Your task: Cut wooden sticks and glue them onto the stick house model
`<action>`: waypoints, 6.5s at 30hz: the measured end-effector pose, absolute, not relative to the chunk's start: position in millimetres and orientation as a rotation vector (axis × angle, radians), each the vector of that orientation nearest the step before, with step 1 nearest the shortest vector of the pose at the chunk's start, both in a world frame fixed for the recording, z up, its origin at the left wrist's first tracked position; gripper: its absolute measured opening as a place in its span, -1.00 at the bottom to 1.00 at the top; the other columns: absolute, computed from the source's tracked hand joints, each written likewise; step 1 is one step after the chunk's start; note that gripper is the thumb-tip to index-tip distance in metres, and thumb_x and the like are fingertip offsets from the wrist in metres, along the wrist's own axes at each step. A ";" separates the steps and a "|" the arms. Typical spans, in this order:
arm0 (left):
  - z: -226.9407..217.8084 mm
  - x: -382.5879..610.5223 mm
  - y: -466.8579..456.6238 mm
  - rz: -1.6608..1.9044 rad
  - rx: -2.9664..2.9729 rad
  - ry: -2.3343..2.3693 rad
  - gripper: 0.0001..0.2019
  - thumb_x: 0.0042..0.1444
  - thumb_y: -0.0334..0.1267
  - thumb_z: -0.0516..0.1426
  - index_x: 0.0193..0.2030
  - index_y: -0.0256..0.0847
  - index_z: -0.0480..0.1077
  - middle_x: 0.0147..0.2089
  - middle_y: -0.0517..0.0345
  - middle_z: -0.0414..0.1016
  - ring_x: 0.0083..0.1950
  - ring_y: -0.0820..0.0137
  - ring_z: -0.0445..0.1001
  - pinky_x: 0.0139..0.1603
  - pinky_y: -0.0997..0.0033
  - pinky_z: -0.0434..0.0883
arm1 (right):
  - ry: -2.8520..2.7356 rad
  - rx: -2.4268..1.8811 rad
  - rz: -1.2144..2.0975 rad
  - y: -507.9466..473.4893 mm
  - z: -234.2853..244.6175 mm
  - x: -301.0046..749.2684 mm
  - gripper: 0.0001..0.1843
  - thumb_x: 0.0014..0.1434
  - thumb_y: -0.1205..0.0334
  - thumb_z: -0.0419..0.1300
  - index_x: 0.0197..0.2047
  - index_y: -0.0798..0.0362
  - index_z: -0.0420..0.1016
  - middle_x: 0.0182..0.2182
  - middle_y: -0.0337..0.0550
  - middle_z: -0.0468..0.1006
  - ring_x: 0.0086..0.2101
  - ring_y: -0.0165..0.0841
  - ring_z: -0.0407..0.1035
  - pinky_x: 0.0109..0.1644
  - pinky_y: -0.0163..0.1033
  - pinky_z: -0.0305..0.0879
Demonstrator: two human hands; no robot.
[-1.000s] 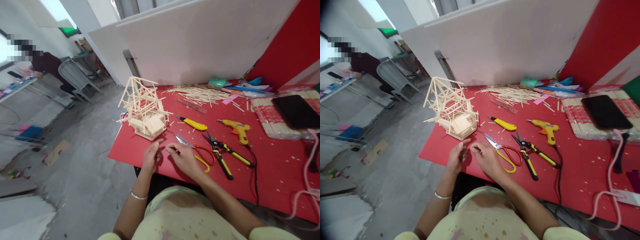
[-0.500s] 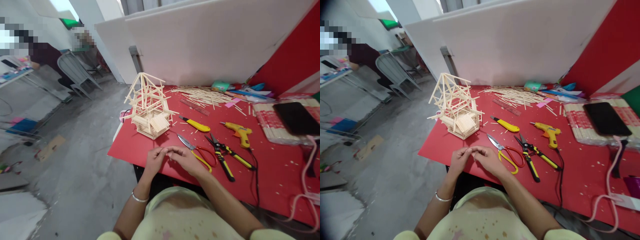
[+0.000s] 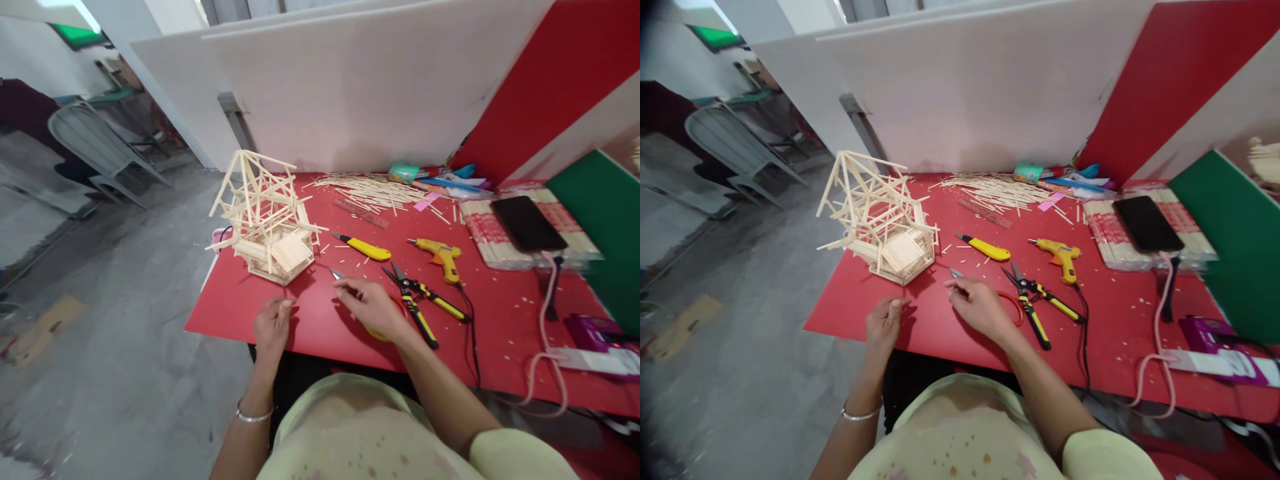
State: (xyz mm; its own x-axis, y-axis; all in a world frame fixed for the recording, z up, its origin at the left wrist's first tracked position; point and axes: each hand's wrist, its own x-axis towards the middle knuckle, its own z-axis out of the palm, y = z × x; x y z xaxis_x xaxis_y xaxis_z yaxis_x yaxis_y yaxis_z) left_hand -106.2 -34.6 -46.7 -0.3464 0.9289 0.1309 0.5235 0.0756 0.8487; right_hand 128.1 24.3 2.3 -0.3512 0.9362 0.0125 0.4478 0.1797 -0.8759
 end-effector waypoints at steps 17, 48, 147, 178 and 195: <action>-27.9 -41.1 -11.7 1.134 1.708 1.554 -0.82 0.22 -0.25 0.13 -0.29 -0.20 0.55 -0.30 0.06 0.54 -0.28 0.37 0.49 -0.25 0.40 0.40 | -2.605 -1.587 0.502 147.1 23.1 161.3 -0.76 0.20 0.11 0.14 -0.14 -0.12 0.60 -0.19 -0.16 0.65 -0.20 -0.26 0.47 -0.25 -0.29 0.15; 3.0 -43.6 -20.7 1.463 0.522 1.204 -0.72 -0.01 -0.09 0.34 -0.28 -0.27 0.55 -0.51 0.22 0.45 -0.66 0.67 0.20 -0.71 0.65 0.07 | -1.949 -1.080 0.806 18.1 39.1 118.6 -0.82 0.27 0.21 0.15 -0.12 -0.04 0.56 -0.22 -0.21 0.64 -0.23 -0.36 0.51 -0.09 -0.29 0.37; 11.8 -93.5 -16.2 1.745 0.365 1.189 -0.76 -0.02 -0.16 0.34 -0.33 -0.27 0.48 -0.55 0.29 0.38 -0.65 0.67 0.21 -0.65 0.64 0.09 | -1.818 -0.860 0.097 39.9 -2.8 24.9 -0.89 0.16 0.28 0.28 -0.20 -0.05 0.54 -0.31 -0.15 0.62 -0.28 -0.32 0.45 -0.13 -0.12 0.31; 8.1 -93.4 -16.3 1.727 0.380 1.219 -0.78 0.01 -0.18 0.33 -0.30 -0.29 0.50 -0.54 0.28 0.37 -0.62 0.65 0.23 -0.65 0.67 0.10 | -1.778 -0.801 0.054 46.1 -11.0 22.3 -0.85 0.12 0.35 0.31 -0.20 -0.01 0.52 -0.31 -0.18 0.61 -0.29 -0.34 0.45 -0.14 -0.16 0.32; 6.5 -93.7 -16.7 1.731 0.380 1.235 -0.80 0.01 -0.19 0.33 -0.30 -0.28 0.52 -0.54 0.27 0.38 -0.62 0.65 0.24 -0.65 0.66 0.10 | -1.767 -0.774 0.071 47.2 -12.0 22.5 -0.82 0.11 0.36 0.32 -0.19 -0.01 0.51 -0.31 -0.19 0.61 -0.27 -0.35 0.45 -0.14 -0.17 0.34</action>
